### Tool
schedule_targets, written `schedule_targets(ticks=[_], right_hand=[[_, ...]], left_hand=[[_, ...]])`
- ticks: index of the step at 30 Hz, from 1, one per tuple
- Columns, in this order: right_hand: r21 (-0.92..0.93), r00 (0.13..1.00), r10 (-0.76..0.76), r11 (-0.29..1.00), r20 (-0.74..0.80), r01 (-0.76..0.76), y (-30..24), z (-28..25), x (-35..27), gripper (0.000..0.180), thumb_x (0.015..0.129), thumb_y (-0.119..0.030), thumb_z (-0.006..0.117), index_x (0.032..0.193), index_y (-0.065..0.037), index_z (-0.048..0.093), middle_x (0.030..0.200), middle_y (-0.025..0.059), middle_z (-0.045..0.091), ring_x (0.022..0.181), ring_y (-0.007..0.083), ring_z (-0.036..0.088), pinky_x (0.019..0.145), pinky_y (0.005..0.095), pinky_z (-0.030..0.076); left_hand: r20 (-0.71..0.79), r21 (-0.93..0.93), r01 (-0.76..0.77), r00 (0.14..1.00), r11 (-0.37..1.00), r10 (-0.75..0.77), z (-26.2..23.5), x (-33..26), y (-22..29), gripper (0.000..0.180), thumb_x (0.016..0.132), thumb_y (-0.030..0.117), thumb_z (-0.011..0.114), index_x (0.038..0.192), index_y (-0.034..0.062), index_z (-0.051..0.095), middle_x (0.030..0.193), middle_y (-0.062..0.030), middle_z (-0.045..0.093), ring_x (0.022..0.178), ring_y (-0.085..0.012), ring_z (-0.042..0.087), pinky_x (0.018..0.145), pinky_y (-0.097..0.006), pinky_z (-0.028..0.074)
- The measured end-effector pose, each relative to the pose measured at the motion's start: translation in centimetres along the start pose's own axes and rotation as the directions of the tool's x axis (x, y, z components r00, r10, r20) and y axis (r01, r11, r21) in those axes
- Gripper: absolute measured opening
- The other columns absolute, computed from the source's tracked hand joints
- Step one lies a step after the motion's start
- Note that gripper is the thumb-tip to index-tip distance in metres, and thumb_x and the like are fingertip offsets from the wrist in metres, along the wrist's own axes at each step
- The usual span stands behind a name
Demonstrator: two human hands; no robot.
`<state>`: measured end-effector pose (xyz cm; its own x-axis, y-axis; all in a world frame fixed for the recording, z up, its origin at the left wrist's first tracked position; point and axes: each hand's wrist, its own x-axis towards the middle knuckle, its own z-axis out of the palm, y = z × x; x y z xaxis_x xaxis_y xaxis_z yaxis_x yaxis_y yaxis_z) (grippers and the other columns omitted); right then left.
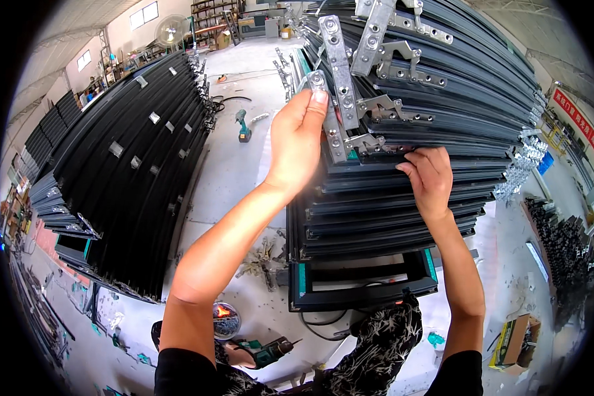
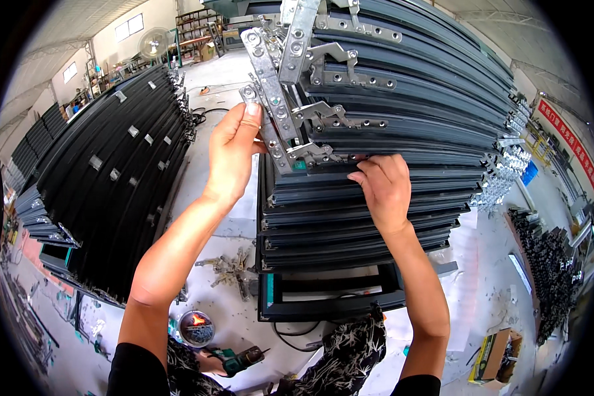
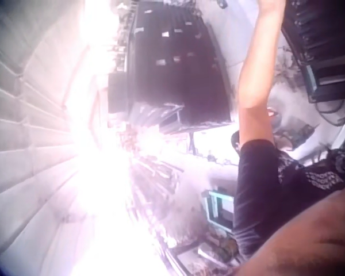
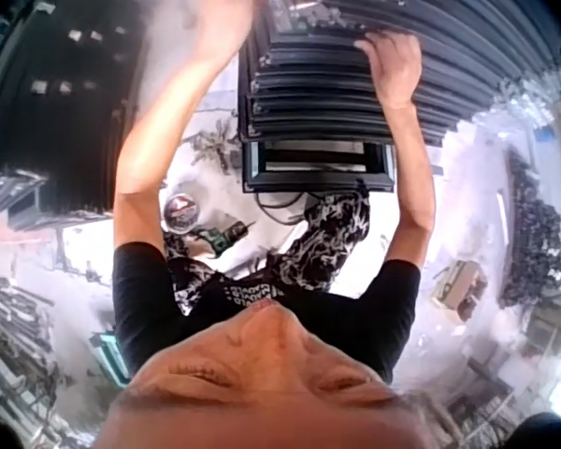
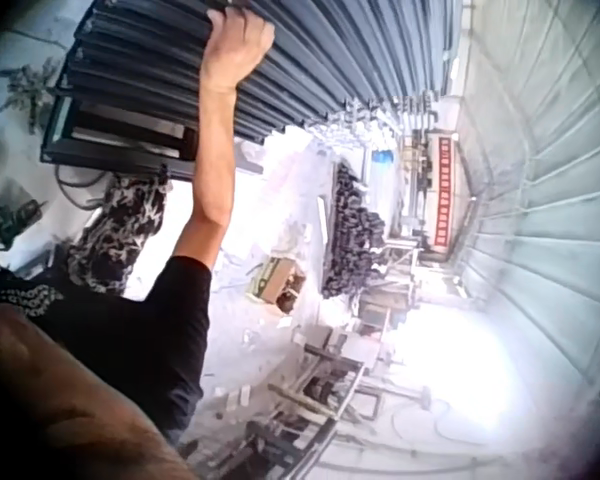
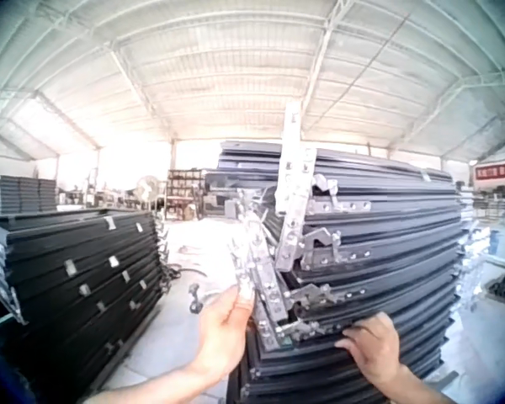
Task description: The person picks up metal hinge components, fits the pieces together by hand, and attaches the assembled hinges onto a stack of window frames.
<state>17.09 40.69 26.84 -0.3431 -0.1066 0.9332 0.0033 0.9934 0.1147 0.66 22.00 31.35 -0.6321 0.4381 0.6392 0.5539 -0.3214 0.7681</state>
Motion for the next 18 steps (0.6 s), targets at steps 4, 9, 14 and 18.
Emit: schedule_targets(ticks=[4,9,14,18], right_hand=[[0.018,1.0,0.005,1.0,-0.01,-0.005,0.2,-0.2,0.4,0.025,0.063,-0.01,0.079,0.084,-0.004,0.067,0.088,0.0055,0.064,0.078,0.0266,0.057,0.069,0.0365,0.047],[0.039,0.999,-0.013,0.999,0.033,0.011,1.9,-2.1,-0.3,0.026,0.065,-0.016,0.08,0.083,-0.005,0.067,0.087,0.007,0.064,0.079,0.0273,0.058,0.071,0.0383,0.048],[0.108,0.999,0.05,0.993,0.0,-0.05,3.5,-3.6,-0.8,0.016,0.077,-0.014,0.074,0.089,-0.005,0.067,0.092,0.0084,0.066,0.086,0.0288,0.06,0.078,0.0392,0.048],[-0.027,0.809,0.454,0.866,-0.375,-0.499,14.5,-9.7,-4.0,0.011,0.089,-0.01,0.062,0.093,-0.002,0.067,0.091,0.014,0.064,0.085,0.0301,0.061,0.079,0.0374,0.049]], left_hand=[[0.025,-0.189,0.074,0.997,0.979,-0.071,0.2,-0.5,0.3,0.035,0.102,0.037,0.046,0.099,0.006,0.06,0.086,0.0006,0.059,0.077,-0.0079,0.056,0.066,-0.025,0.048],[-0.091,-0.264,0.218,0.964,0.94,-0.25,1.9,-2.0,-5.6,0.047,0.103,0.046,0.037,0.107,0.0039,0.057,0.095,-0.0038,0.059,0.087,-0.0129,0.054,0.082,-0.029,0.044],[-0.188,0.004,-0.007,0.982,1.0,0.007,1.9,-3.3,-7.5,0.054,0.105,0.038,0.033,0.131,-0.0076,0.047,0.128,-0.0138,0.055,0.117,-0.0222,0.049,0.105,-0.033,0.033],[-0.175,0.124,-0.026,0.983,0.992,0.047,2.3,-3.7,-8.7,0.046,0.105,0.031,0.033,0.131,-0.004,0.048,0.124,-0.0132,0.056,0.113,-0.0202,0.05,0.102,-0.03,0.034]])
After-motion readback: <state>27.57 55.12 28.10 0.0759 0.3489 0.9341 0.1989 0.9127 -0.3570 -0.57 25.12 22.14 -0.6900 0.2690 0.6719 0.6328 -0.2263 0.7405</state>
